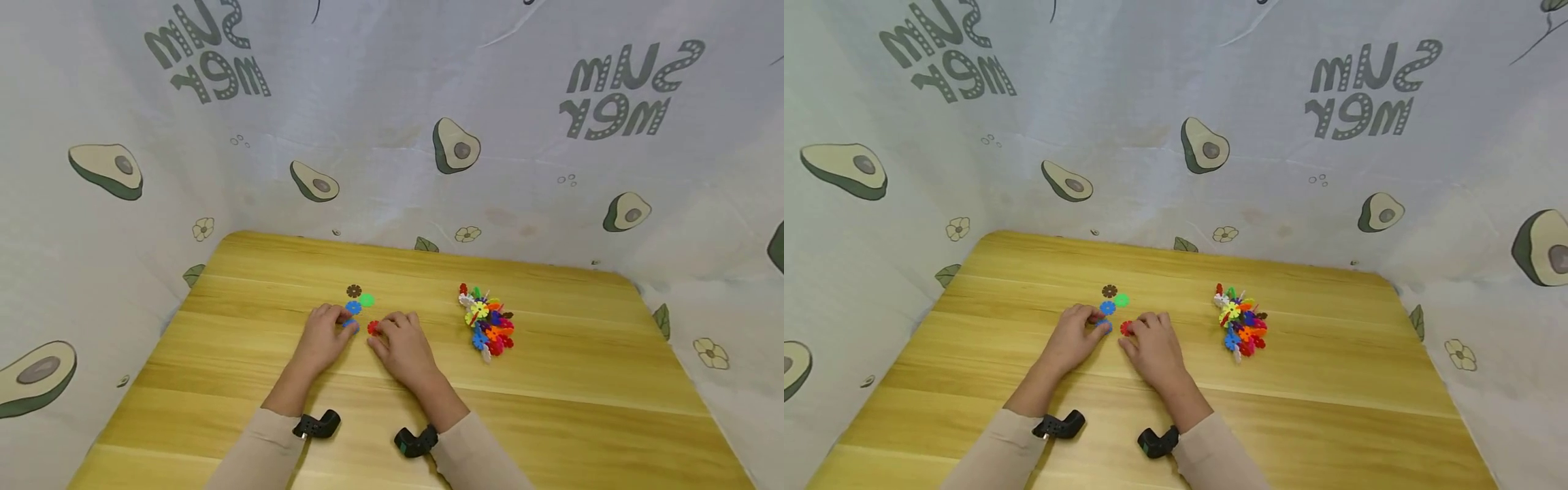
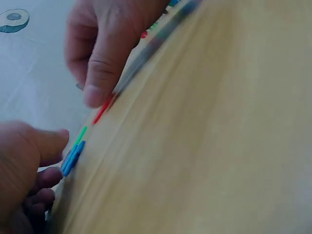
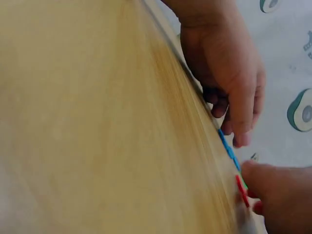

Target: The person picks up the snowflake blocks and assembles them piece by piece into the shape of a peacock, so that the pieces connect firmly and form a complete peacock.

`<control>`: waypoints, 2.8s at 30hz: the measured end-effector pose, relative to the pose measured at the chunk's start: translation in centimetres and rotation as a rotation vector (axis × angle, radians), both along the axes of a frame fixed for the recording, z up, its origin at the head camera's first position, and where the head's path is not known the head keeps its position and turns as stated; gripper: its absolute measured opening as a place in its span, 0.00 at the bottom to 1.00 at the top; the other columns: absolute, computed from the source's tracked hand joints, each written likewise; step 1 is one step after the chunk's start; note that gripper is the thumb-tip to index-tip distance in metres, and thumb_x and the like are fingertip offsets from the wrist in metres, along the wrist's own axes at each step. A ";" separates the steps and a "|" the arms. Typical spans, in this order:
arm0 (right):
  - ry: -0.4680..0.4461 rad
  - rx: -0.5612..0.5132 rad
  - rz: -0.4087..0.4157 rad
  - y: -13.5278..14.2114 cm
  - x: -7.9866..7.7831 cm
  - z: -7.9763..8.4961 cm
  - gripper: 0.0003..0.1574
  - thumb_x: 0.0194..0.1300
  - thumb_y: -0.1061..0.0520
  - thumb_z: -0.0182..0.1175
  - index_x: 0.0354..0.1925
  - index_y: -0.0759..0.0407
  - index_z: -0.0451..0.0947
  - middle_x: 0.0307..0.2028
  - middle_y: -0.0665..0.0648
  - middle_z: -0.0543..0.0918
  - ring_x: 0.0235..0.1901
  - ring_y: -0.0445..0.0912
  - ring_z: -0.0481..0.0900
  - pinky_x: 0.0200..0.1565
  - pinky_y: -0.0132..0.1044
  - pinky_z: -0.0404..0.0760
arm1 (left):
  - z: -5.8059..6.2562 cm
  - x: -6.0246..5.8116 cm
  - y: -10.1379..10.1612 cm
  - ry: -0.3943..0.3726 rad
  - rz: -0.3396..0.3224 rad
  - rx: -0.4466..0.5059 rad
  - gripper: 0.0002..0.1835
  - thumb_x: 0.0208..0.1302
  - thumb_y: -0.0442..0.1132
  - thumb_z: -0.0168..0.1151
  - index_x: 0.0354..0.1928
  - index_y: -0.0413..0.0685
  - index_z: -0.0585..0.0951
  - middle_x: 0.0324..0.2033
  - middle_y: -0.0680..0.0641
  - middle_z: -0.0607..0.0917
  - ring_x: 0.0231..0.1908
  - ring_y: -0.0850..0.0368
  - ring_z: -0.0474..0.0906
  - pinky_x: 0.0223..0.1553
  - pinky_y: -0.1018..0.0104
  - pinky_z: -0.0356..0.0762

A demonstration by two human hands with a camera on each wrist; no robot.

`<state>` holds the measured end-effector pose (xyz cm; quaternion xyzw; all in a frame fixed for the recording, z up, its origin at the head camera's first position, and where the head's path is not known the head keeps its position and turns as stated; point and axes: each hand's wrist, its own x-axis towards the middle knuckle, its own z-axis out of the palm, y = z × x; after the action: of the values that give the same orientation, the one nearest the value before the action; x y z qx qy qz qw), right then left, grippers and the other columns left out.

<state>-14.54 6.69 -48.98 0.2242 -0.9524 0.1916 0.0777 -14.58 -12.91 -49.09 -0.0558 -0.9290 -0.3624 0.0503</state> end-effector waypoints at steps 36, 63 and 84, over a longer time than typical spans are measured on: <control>-0.301 -0.892 -0.042 -0.2 -0.2 -0.5 0.04 0.66 0.60 0.69 0.39 0.59 0.83 0.35 0.60 0.90 0.34 0.47 0.88 0.36 0.28 0.87 | 1.0 0.2 2.0 -0.134 0.173 0.627 0.10 0.67 0.39 0.68 0.40 0.38 0.83 0.28 0.46 0.85 0.28 0.62 0.74 0.27 0.75 0.73; -0.451 -1.155 -0.078 -0.5 -0.3 -0.2 0.09 0.66 0.67 0.66 0.39 0.73 0.77 0.38 0.73 0.88 0.36 0.52 0.91 0.40 0.37 0.91 | 1.1 -0.2 2.4 -0.248 0.185 0.820 0.10 0.68 0.37 0.67 0.40 0.34 0.81 0.26 0.54 0.83 0.27 0.63 0.70 0.25 0.75 0.68; -0.487 -1.154 -0.081 -0.4 -0.3 0.0 0.06 0.66 0.69 0.65 0.38 0.73 0.78 0.38 0.72 0.89 0.35 0.52 0.91 0.39 0.34 0.91 | 1.4 -0.2 2.7 -0.281 0.186 0.870 0.11 0.69 0.37 0.66 0.42 0.33 0.80 0.25 0.56 0.79 0.27 0.64 0.68 0.25 0.75 0.65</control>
<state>-14.88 6.26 -49.03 0.0596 -0.6937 0.7173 -0.0257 -14.76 -10.21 -47.66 0.1037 -0.6895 -0.7164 -0.0252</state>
